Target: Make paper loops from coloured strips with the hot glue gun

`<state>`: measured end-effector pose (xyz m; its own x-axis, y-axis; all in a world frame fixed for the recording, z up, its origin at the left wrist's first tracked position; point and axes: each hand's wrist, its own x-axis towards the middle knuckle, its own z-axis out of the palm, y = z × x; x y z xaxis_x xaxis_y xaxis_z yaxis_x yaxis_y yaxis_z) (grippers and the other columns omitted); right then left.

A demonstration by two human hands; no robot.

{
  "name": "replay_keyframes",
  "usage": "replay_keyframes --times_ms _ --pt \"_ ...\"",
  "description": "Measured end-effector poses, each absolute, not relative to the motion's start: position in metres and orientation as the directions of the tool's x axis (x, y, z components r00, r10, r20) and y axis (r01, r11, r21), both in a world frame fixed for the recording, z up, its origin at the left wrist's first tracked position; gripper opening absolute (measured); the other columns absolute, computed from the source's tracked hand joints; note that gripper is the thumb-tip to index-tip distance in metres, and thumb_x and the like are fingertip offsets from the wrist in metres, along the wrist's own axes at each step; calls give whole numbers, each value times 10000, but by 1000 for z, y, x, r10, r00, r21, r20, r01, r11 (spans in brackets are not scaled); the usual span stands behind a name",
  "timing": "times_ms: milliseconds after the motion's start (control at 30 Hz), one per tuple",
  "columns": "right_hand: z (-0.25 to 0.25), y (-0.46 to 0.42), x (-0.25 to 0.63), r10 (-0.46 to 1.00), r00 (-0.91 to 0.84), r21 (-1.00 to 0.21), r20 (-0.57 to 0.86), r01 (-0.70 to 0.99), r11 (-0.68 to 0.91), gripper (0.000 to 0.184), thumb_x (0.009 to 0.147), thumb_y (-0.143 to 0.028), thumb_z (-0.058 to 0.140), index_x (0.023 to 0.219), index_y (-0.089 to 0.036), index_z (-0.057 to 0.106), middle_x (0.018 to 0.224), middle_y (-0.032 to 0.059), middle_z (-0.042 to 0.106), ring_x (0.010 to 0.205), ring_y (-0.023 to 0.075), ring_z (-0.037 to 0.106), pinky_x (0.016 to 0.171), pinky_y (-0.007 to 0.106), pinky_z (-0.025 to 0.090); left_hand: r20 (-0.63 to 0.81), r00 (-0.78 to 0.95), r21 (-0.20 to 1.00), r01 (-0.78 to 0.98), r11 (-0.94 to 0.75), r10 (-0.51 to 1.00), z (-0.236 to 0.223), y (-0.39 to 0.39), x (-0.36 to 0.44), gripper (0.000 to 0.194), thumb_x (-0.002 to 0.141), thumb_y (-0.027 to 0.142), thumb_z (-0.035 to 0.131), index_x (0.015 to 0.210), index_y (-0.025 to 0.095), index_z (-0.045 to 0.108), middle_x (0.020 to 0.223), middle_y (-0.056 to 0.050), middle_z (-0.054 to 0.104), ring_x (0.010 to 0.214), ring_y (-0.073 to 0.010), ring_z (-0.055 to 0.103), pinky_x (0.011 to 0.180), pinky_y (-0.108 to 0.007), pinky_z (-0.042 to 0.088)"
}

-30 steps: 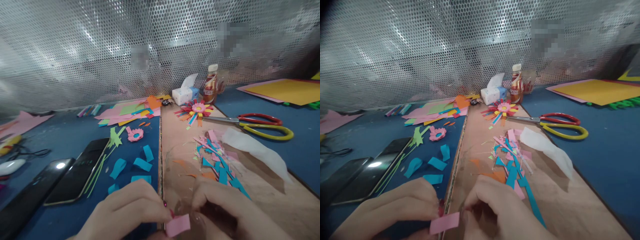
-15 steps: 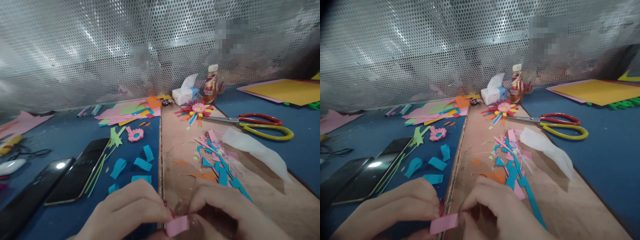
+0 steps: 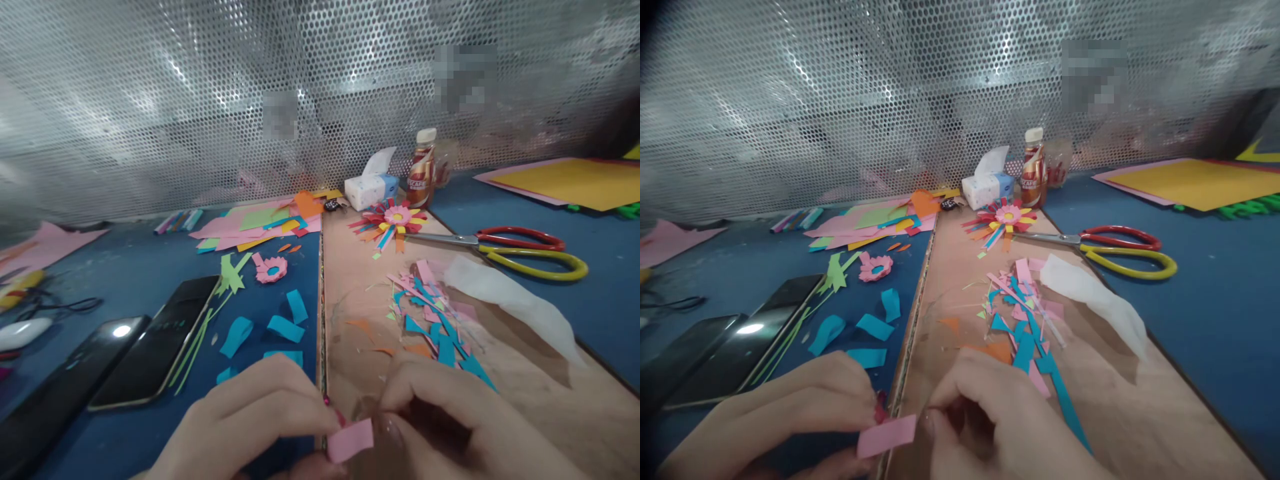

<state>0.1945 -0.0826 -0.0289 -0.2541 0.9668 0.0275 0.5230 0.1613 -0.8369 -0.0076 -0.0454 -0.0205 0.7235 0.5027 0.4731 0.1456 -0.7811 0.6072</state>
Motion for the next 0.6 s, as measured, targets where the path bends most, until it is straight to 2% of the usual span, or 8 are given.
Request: replay_keyframes --times_ms 167,333,433,500,600 --pt "-18 -81 199 975 -219 -829 37 539 153 150 778 -208 441 679 -216 553 632 -15 583 549 103 544 470 169 435 466 722 623 144 -769 512 -22 -45 -9 299 677 2 642 928 143 560 810 -20 625 747 -117 582 668 -208 498" --pt "-21 -79 207 982 66 -899 179 415 136 67 747 -276 535 703 -226 532 602 -31 538 533 98 522 453 152 434 464 723 625 142 -767 512 -21 -45 -10 315 673 -16 634 931 147 555 808 -12 628 755 -112 583 671 -195 498" --pt "-21 -76 209 968 171 -935 181 334 116 91 744 -289 550 813 -237 521 614 -36 535 509 94 509 419 145 423 467 715 624 151 -767 521 -21 -45 -10 313 676 -15 633 931 149 558 800 -12 631 750 -114 587 668 -195 502" --pt "-20 -75 208 979 124 -927 164 358 110 91 774 -293 513 843 -239 540 629 -26 556 520 98 517 429 151 428 474 716 621 141 -771 513 -21 -45 -9 292 695 6 624 939 151 559 803 -19 634 747 -119 593 664 -200 509" --pt "-21 -76 206 989 -94 -878 117 455 147 105 799 -276 480 786 -237 577 681 -15 592 581 103 552 472 157 442 487 725 609 118 -784 487 -19 -43 -8 272 719 35 612 961 149 561 813 -33 636 744 -123 600 660 -200 517"
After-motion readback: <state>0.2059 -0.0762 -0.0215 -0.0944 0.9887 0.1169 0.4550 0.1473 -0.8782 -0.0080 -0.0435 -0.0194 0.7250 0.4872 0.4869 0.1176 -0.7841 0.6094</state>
